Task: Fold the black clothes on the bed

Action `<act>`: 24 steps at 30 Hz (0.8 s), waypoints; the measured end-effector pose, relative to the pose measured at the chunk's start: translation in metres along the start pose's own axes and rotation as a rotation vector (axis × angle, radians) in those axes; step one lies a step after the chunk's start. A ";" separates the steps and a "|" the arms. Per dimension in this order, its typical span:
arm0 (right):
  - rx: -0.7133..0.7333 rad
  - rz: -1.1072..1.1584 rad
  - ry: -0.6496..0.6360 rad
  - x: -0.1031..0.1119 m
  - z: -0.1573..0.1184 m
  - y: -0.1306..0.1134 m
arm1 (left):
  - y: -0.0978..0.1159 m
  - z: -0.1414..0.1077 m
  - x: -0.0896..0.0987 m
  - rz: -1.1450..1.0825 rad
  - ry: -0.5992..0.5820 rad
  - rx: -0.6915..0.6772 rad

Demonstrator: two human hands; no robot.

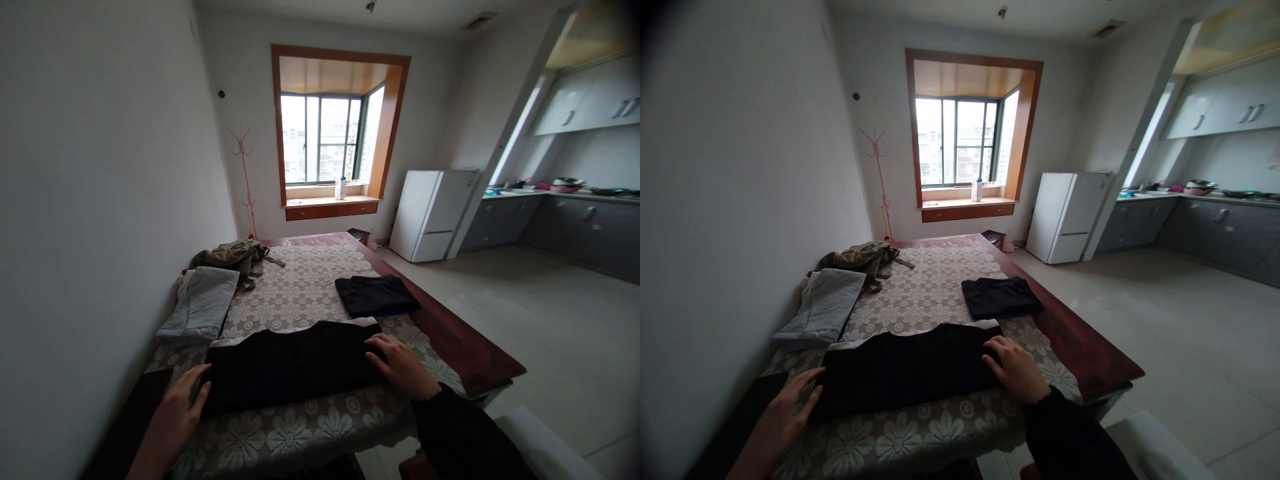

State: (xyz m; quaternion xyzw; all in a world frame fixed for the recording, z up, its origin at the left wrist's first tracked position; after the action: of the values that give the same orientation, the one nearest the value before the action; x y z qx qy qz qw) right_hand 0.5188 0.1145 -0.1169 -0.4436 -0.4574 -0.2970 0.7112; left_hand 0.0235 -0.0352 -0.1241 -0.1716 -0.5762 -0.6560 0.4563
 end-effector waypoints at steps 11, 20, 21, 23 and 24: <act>-0.109 -0.076 0.276 -0.048 0.021 0.020 | 0.002 0.045 -0.031 0.136 -0.067 0.039; -0.005 0.485 0.396 -0.012 0.009 0.012 | 0.032 0.024 -0.007 -0.414 0.069 0.115; -0.001 0.550 0.400 -0.007 -0.002 0.014 | 0.032 0.014 -0.003 -0.497 0.074 0.125; -0.011 0.666 0.350 0.002 -0.031 0.021 | 0.024 -0.011 0.007 -0.640 0.078 0.158; -0.016 0.713 0.306 0.006 -0.047 0.024 | 0.019 -0.023 0.012 -0.701 0.063 0.175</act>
State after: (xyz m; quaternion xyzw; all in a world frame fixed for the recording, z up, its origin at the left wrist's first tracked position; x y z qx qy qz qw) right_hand 0.5587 0.0825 -0.1287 -0.5308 -0.1607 -0.0974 0.8264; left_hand 0.0395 -0.0597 -0.1105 0.0965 -0.6396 -0.7258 0.2341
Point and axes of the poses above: each hand's wrist, its own z-axis towards the middle knuckle, its own x-axis out of the back of the hand, y = z × x, the point moved 3 cm from there along z, towards the middle knuckle, and after that the axes turned 5 degrees about -z, right-handed, at the moved point
